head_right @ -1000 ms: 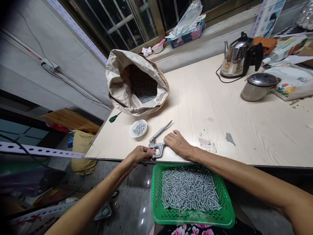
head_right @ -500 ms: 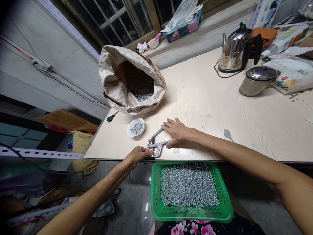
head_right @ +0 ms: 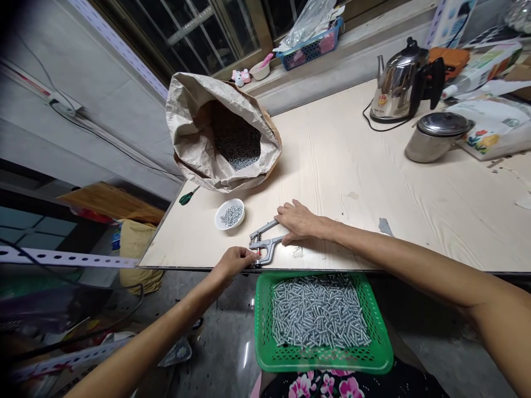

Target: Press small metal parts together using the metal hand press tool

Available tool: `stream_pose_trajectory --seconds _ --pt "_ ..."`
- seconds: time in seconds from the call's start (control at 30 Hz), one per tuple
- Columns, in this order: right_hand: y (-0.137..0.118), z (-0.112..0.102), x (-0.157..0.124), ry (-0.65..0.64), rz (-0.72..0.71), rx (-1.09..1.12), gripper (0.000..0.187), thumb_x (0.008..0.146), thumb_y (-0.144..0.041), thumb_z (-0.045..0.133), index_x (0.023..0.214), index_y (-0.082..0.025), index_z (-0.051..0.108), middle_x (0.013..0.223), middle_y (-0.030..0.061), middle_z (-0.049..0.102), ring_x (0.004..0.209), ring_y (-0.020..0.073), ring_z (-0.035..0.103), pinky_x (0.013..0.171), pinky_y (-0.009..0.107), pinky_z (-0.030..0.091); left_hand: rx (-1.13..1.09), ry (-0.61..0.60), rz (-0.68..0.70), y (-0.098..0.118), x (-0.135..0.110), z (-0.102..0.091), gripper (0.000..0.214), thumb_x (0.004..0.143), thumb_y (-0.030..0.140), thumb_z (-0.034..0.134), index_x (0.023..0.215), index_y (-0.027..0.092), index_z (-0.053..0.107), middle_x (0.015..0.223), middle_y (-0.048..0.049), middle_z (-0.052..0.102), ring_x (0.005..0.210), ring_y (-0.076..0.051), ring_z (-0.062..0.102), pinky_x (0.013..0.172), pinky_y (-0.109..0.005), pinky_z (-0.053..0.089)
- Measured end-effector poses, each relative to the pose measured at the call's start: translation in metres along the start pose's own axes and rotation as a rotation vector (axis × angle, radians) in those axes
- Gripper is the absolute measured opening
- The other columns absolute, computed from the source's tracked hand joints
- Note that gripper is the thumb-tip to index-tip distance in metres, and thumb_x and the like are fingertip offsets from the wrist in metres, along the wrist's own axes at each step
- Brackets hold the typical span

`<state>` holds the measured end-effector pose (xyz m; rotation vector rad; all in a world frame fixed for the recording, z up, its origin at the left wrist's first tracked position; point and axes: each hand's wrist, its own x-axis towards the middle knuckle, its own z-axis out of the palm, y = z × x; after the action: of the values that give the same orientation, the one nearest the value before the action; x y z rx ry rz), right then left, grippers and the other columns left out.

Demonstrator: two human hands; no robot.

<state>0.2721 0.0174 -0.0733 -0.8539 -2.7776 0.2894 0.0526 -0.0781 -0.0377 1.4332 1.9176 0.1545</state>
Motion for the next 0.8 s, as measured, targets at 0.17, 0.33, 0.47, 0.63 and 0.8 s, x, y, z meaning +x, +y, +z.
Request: stream_pose_trajectory --seconds 0.17,0.33,0.47,0.63,0.8 --pt "-0.003 0.002 -0.001 0.022 0.023 0.019 0.048 0.066 -0.048 0.083 0.097 -0.018 0.060 0.094 0.0083 0.057 0.085 0.0249 0.049 0.072 0.038 0.043 0.389 0.342 0.505 0.018 0.002 0.011 0.040 0.076 0.038 0.066 0.109 0.016 0.058 0.123 -0.0131 0.055 0.113 -0.028 0.048 0.090 -0.040 0.043" --pt "-0.005 0.001 -0.007 0.032 0.054 0.025 0.056 0.062 -0.050 0.084 0.099 -0.017 0.058 0.093 0.0094 0.056 0.084 0.0250 0.049 0.067 0.035 0.045 0.508 0.100 0.672 0.042 0.028 0.012 0.056 0.079 0.035 0.064 0.129 0.017 0.044 0.125 -0.0130 0.054 0.115 -0.027 0.047 0.096 -0.043 0.040" --pt "-0.010 -0.003 -0.012 0.044 0.125 -0.009 0.037 0.070 -0.041 0.081 0.090 -0.017 0.059 0.090 0.0097 0.056 0.083 0.0241 0.050 0.064 0.034 0.044 0.552 0.079 0.669 0.051 0.034 0.011 0.036 0.080 0.030 0.063 0.111 0.014 0.057 0.103 -0.0115 0.059 0.099 -0.027 0.051 0.087 -0.040 0.044" --pt "-0.023 -0.006 -0.010 -0.020 0.131 -0.009 0.010 0.085 -0.023 0.066 0.082 -0.017 0.059 0.089 0.0085 0.059 0.083 0.0223 0.052 0.064 0.032 0.043 0.486 0.158 0.640 0.045 0.031 0.019 0.019 0.083 0.027 0.059 0.097 0.015 0.063 0.093 -0.0078 0.061 0.093 -0.023 0.051 0.081 -0.035 0.044" --pt "-0.023 -0.009 -0.005 -0.078 0.136 0.007 0.007 0.086 -0.022 0.064 0.085 -0.016 0.060 0.091 0.0099 0.060 0.086 0.0241 0.053 0.063 0.033 0.044 0.474 0.162 0.619 0.044 0.033 0.019 0.020 0.082 0.027 0.063 0.097 0.014 0.065 0.093 -0.0084 0.062 0.093 -0.023 0.052 0.081 -0.035 0.044"
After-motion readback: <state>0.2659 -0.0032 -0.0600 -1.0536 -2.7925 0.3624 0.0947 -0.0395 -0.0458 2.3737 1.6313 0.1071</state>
